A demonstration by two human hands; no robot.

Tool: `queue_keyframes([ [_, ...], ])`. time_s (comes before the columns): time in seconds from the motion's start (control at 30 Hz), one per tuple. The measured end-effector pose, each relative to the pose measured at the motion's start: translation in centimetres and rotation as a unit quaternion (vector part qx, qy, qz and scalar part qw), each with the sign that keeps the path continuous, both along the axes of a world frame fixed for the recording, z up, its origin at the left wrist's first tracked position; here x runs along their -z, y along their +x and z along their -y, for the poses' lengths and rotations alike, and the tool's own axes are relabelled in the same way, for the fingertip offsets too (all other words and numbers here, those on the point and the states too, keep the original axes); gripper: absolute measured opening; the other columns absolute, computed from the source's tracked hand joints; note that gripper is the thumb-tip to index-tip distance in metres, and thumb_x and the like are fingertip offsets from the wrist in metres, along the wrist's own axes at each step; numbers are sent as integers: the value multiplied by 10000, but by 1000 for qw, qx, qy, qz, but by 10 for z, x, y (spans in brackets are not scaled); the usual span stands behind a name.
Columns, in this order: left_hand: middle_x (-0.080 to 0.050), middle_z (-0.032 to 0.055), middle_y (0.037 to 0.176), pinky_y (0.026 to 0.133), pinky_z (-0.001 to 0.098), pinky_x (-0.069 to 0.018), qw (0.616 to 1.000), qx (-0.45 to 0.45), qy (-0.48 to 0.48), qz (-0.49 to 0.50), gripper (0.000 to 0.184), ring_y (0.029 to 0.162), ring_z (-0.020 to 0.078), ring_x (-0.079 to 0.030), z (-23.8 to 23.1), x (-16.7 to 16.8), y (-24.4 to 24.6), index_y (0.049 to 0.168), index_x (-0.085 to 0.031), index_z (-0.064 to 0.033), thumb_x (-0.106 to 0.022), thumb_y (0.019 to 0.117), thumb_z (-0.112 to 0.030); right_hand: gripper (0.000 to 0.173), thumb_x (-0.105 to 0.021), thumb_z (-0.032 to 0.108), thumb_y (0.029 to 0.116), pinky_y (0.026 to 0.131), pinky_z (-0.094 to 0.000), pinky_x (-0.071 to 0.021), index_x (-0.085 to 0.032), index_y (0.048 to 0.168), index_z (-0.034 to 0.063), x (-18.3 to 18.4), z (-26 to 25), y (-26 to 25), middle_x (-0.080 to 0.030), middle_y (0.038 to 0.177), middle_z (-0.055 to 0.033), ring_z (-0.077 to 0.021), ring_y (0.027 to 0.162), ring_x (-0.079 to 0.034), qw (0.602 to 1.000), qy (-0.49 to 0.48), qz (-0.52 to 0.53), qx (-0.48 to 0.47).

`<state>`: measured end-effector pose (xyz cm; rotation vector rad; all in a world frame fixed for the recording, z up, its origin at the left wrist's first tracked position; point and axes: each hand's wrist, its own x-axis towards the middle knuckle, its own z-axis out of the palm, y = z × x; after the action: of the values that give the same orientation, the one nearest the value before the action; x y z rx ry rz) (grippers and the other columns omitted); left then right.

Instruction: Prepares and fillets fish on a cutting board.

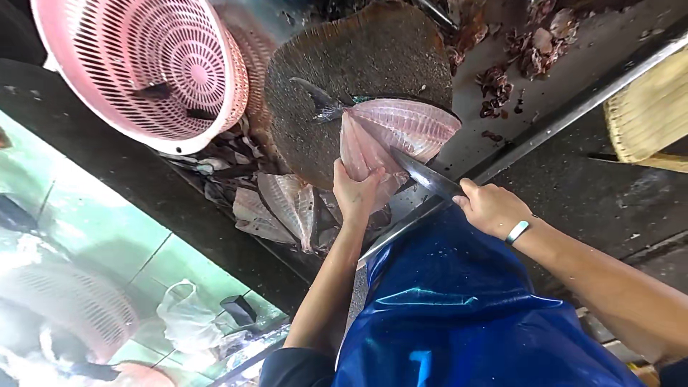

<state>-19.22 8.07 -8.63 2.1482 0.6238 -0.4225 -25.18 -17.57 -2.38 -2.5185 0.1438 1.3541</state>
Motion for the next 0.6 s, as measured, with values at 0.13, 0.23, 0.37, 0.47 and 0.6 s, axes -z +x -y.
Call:
queue_keyframes([
  [0.13,-706,90,1071,884,431,-590,1000,2,-6,5,651,992,173,-704,-1,2,-1,1257,-579,-95,-915,733,-286,339,-417,409,1111,662,-578,-568,-529,1255,124,7,-29,15,-687,849,-176,-418,848,-722,999,8,-3,36],
  [0.23,-707,82,1074,886,413,-602,1000,7,-25,18,647,993,160,-708,-4,4,-4,1258,-571,-89,-913,743,-280,334,-404,402,1116,668,-572,-570,-516,1241,113,17,-45,22,-687,856,-180,-419,859,-724,998,23,23,55],
  [0.37,-704,100,1083,873,394,-620,996,-18,-84,32,641,983,169,-712,-9,5,-2,1260,-577,-62,-917,730,-182,334,-388,397,1120,664,-571,-570,-497,1272,121,13,-43,17,-685,855,-177,-419,859,-725,999,26,27,39],
  [0.47,-700,120,1113,855,400,-632,992,-22,-121,20,670,980,189,-717,-15,2,7,1306,-567,-50,-903,732,-127,318,-410,390,1114,629,-581,-568,-507,1258,124,-4,-28,4,-685,858,-181,-433,831,-720,1000,0,-1,12],
  [0.6,-705,123,1111,846,422,-636,991,5,-134,-9,638,966,199,-724,-22,-1,14,1315,-578,-54,-884,759,-123,285,-436,400,1100,588,-556,-561,-534,1193,149,-19,-13,-18,-679,826,-141,-390,775,-716,999,-35,-20,-6],
])
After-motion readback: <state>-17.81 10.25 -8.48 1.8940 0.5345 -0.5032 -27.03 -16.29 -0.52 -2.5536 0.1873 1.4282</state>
